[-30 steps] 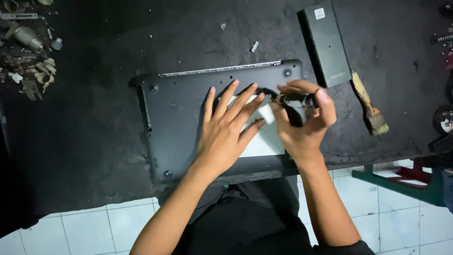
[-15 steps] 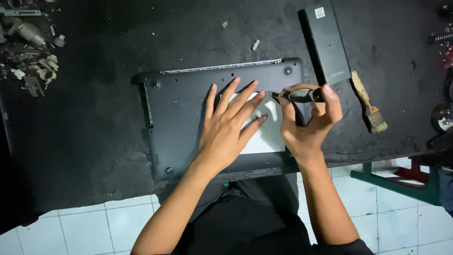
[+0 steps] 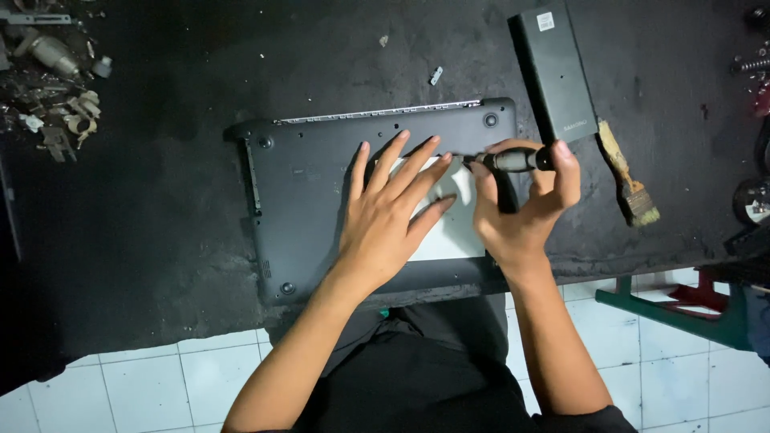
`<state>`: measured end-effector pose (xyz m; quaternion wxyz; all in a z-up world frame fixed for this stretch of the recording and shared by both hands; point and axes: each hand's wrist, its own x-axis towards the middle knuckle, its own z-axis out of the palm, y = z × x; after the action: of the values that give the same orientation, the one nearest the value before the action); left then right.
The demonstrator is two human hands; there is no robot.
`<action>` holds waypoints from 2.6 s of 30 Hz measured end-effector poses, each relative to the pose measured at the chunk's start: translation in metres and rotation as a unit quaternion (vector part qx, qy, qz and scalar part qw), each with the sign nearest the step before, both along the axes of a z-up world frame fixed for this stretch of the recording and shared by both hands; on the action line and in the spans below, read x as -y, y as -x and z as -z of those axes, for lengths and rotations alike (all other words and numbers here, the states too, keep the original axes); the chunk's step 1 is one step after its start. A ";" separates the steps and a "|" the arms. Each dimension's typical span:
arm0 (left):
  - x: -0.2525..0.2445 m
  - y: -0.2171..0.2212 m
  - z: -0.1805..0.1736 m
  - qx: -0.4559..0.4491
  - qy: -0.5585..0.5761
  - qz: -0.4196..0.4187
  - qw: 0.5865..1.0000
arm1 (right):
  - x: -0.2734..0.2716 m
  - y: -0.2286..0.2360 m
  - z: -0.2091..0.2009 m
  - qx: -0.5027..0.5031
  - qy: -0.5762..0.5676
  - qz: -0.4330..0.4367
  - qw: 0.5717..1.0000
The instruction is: The person removes screws from the bottom of a laptop using a screwdriver, then removes a metal cover plate. They use a brush to clean the laptop's underside and continue unscrewing components, including a hard drive, placing removed parts on the table.
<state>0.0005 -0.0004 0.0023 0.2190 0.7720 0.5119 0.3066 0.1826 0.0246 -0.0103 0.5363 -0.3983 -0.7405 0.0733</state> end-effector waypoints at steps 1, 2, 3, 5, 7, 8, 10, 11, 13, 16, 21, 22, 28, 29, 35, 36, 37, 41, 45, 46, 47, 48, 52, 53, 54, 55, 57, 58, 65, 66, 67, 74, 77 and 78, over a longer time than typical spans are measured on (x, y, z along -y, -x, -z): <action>0.000 0.000 0.000 0.000 0.000 0.000 1.000 | -0.002 0.002 -0.004 0.000 0.000 0.000 1.000; 0.000 0.000 0.000 0.004 0.004 0.000 1.000 | -0.003 0.004 -0.008 0.015 -0.022 0.003 1.000; -0.001 0.000 0.000 0.009 0.007 0.001 1.000 | -0.005 0.006 -0.012 0.031 -0.044 0.007 0.999; 0.000 0.000 0.000 0.009 0.005 0.000 1.000 | -0.003 -0.003 0.005 0.020 -0.024 0.012 0.999; 0.000 0.000 0.000 0.009 0.003 -0.001 1.000 | -0.002 -0.003 0.004 0.010 -0.005 0.016 1.000; -0.001 0.000 0.000 0.011 0.002 0.001 1.000 | -0.001 0.002 -0.004 -0.004 0.008 -0.005 1.000; -0.001 0.000 0.000 0.012 0.002 0.003 1.000 | -0.001 0.002 -0.005 -0.019 0.022 -0.026 0.999; 0.000 0.000 0.000 0.014 0.002 0.002 1.000 | -0.002 -0.004 0.002 0.009 0.001 0.004 1.000; 0.000 0.000 0.000 0.017 0.000 0.001 1.000 | -0.002 -0.006 0.007 0.037 -0.021 0.035 0.998; 0.000 0.000 0.000 0.007 -0.003 -0.001 1.000 | -0.002 0.000 -0.002 0.009 -0.006 0.004 1.000; 0.000 0.000 0.000 0.002 -0.001 -0.002 1.000 | -0.003 -0.007 0.011 0.027 -0.019 0.036 0.999; -0.001 0.000 -0.001 0.003 -0.003 -0.001 1.000 | -0.003 -0.002 0.002 0.028 -0.022 0.037 0.999; -0.002 0.000 -0.006 0.004 0.003 0.004 1.000 | -0.005 -0.002 0.002 0.027 -0.036 0.045 0.998; -0.001 0.000 -0.005 -0.001 0.002 0.001 1.000 | -0.004 0.004 -0.004 0.000 -0.012 0.017 1.000; 0.000 -0.001 -0.008 -0.006 0.010 -0.001 1.000 | -0.003 -0.003 0.008 -0.006 -0.004 0.017 1.000; -0.002 -0.001 -0.008 -0.008 0.007 -0.003 1.000 | -0.004 -0.006 0.016 -0.002 0.002 0.026 1.000; -0.002 0.000 -0.008 -0.008 0.008 -0.002 1.000 | -0.004 -0.003 0.010 -0.003 0.003 0.026 1.000; -0.002 -0.001 -0.009 -0.008 0.011 0.000 1.000 | -0.005 0.002 -0.007 -0.008 -0.003 0.014 1.000; 0.000 -0.001 -0.011 0.003 0.022 0.000 1.000 | 0.000 0.001 0.009 -0.019 0.013 0.010 1.000; 0.001 -0.001 -0.010 0.001 0.025 0.002 1.000 | 0.002 0.002 0.003 -0.021 0.016 0.013 1.000; 0.000 -0.001 -0.009 0.001 0.021 0.002 1.000 | 0.001 0.004 -0.002 -0.035 0.021 -0.008 0.999; -0.001 0.000 -0.007 0.000 0.018 0.003 1.000 | -0.001 0.007 -0.008 -0.049 0.027 -0.030 0.998; -0.002 -0.002 -0.010 0.005 0.018 -0.001 1.000 | -0.005 -0.001 0.006 -0.003 -0.003 0.008 1.000; -0.002 -0.002 -0.009 0.005 0.019 0.000 1.000 | -0.004 -0.002 0.008 0.000 0.001 0.003 1.000; -0.001 -0.002 -0.008 0.006 0.020 0.000 1.000 | -0.003 -0.004 0.011 0.003 0.005 -0.002 1.000; -0.001 -0.001 -0.008 0.006 0.020 0.001 1.000 | -0.003 0.000 0.006 0.003 0.005 -0.002 1.000; 0.000 0.000 -0.009 0.005 0.026 0.004 1.000 | -0.001 0.007 -0.003 -0.044 0.031 -0.044 0.998; 0.000 -0.001 -0.008 0.005 0.027 0.004 1.000 | -0.001 0.006 -0.005 -0.044 0.032 -0.044 0.998; 0.000 0.000 -0.006 0.007 0.024 0.003 1.000 | -0.002 0.004 0.001 -0.023 0.015 -0.026 0.999; 0.000 0.000 -0.006 0.003 0.017 0.001 1.000 | -0.004 0.006 -0.002 -0.035 0.011 -0.034 0.999; -0.001 0.000 -0.007 0.005 0.016 -0.002 1.000 | -0.005 0.006 -0.005 -0.033 0.010 -0.037 0.999; 0.000 0.000 -0.005 0.007 0.011 0.000 1.000 | -0.001 -0.001 0.002 -0.015 -0.007 -0.001 1.000; -0.001 0.000 -0.006 0.007 0.011 -0.001 1.000 | 0.001 -0.004 0.006 -0.023 -0.028 0.006 0.999; 0.000 0.000 -0.006 0.007 0.013 -0.002 1.000 | 0.002 -0.006 0.011 -0.033 -0.042 0.012 0.999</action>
<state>0.0003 0.0000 0.0085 0.2319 0.7659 0.5156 0.3063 0.1887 0.0224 -0.0214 0.5774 -0.3815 -0.7202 0.0490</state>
